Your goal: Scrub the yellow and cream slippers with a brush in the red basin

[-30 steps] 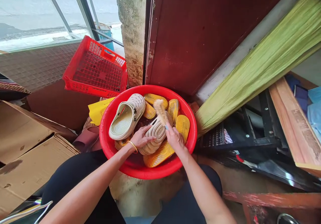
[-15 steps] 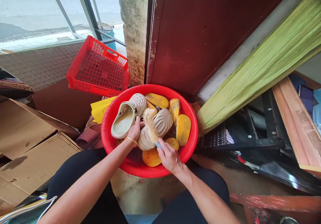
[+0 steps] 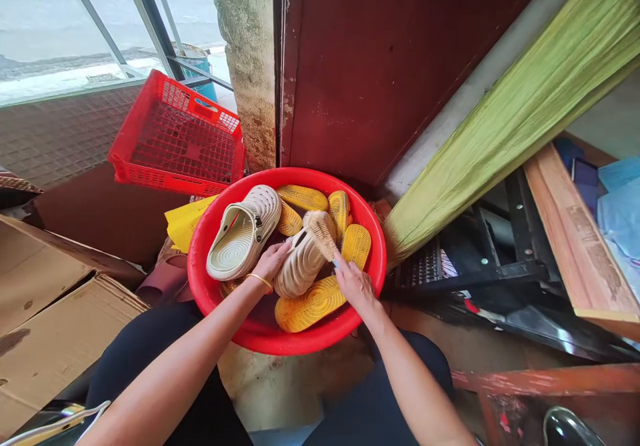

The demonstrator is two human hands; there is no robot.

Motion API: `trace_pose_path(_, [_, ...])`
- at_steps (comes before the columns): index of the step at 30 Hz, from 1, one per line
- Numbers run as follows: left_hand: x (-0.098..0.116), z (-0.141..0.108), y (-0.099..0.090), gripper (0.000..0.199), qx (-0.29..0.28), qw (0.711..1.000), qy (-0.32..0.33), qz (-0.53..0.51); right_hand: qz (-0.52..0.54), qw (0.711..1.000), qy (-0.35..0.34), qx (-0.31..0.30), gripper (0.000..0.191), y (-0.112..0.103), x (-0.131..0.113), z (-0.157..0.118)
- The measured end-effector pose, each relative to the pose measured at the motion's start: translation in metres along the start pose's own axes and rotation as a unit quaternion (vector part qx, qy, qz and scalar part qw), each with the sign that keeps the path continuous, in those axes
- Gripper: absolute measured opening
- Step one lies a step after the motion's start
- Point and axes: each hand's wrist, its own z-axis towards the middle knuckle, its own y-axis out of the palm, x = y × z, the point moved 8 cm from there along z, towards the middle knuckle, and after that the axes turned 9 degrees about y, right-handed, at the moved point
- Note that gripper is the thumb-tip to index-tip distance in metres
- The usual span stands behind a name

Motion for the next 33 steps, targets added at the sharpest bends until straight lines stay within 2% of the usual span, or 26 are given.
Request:
trace_pose_path(3, [0.000, -0.004, 0.008, 0.069, -0.036, 0.999, -0.019, 0.020, 0.042, 0.998, 0.039, -0.016, 0.057, -0.001, 0.010, 0.020])
trace_pose_path(6, [0.004, -0.005, 0.007, 0.075, -0.057, 0.996, -0.012, 0.061, 0.084, 0.995, 0.051, -0.021, 0.053, -0.003, 0.006, 0.031])
trace_pose_path(10, [0.031, -0.007, -0.006, 0.084, -0.037, 0.976, 0.088, 0.197, 0.109, 0.991, 0.058, -0.042, 0.047, -0.007, -0.003, 0.032])
trace_pose_path(13, [0.051, -0.013, -0.009, 0.089, -0.063, 0.923, 0.159, 0.346, 0.144, 0.982, 0.047, -0.115, 0.045, -0.010, -0.002, 0.025])
trace_pose_path(15, [0.055, -0.016, -0.009, 0.086, -0.103, 0.867, 0.162, 0.460, 0.175, 0.968, 0.053, -0.171, 0.046, -0.012, 0.005, 0.019])
trace_pose_path(17, [0.055, -0.017, -0.008, 0.077, -0.144, 0.800, 0.152, 0.562, 0.201, 0.956, 0.068, -0.201, 0.049, -0.016, 0.015, 0.015])
trace_pose_path(19, [0.054, -0.018, -0.004, 0.065, -0.175, 0.743, 0.156, 0.627, 0.213, 0.956, 0.077, -0.189, 0.051, -0.021, 0.023, 0.015])
trace_pose_path(21, [0.054, -0.020, 0.001, 0.056, -0.183, 0.704, 0.170, 0.665, 0.205, 0.966, 0.076, -0.138, 0.051, -0.028, 0.026, 0.020])
trace_pose_path(23, [0.057, -0.027, 0.007, 0.057, -0.158, 0.681, 0.191, 0.689, 0.180, 0.978, 0.074, -0.076, 0.052, -0.033, 0.026, 0.025])
trace_pose_path(25, [0.063, -0.039, 0.020, 0.058, -0.133, 0.663, 0.245, 0.694, 0.149, 0.984, 0.089, -0.034, 0.055, -0.035, 0.025, 0.030])
trace_pose_path(26, [0.064, -0.048, 0.030, 0.054, -0.139, 0.656, 0.282, 0.686, 0.136, 0.985, 0.102, -0.022, 0.056, -0.035, 0.026, 0.032])
trace_pose_path(28, [0.060, -0.066, 0.051, 0.044, -0.194, 0.647, 0.336, 0.656, 0.120, 0.985, 0.122, -0.013, 0.058, -0.033, 0.027, 0.036])
trace_pose_path(30, [0.047, -0.077, 0.066, 0.042, -0.252, 0.645, 0.328, 0.643, 0.123, 0.986, 0.113, -0.021, 0.056, -0.030, 0.026, 0.039])
trace_pose_path(33, [0.023, -0.078, 0.072, 0.056, -0.273, 0.631, 0.266, 0.676, 0.132, 0.987, 0.073, -0.062, 0.052, -0.018, 0.018, 0.039])
